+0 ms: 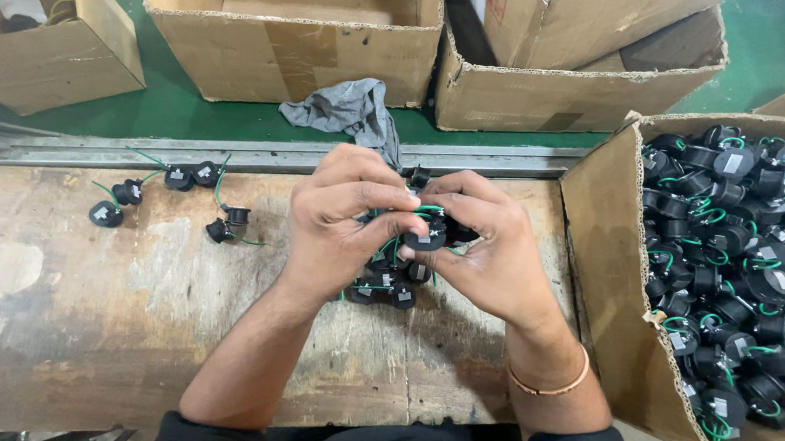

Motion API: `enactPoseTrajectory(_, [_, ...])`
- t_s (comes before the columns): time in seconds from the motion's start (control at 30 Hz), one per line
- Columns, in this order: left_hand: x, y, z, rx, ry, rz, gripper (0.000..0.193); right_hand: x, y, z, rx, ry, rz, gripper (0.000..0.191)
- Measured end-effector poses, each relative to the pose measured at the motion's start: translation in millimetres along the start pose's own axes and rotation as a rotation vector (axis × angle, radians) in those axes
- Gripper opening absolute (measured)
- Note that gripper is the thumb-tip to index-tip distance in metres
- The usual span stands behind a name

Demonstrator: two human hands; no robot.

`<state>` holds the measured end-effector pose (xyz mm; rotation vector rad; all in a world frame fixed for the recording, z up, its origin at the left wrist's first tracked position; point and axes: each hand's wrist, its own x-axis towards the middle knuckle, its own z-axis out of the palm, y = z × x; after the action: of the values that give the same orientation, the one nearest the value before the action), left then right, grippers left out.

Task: The person picks small black electrical plug components with green wires from a cardboard box and works on them one at a time at a wooden workbench, twisting and folding the wire leads and pressing the parts together, then sets the finished piece on the bench. The person repeats this handling cycle continuously across the episode.

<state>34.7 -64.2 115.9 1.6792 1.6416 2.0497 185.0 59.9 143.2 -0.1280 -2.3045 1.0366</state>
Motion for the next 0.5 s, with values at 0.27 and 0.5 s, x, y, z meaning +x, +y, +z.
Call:
enactPoseTrajectory(0.27, [7,-6,-13,-0.186,-0.182,-0.113,0.012,1,6,-1,0.079,-0.005,0.010,0.041])
enactPoseTrajectory(0.5, [3,3,-3,0.022,-0.087,0.006,0.012,0,10,3,0.052,-0.001,0.045,0.043])
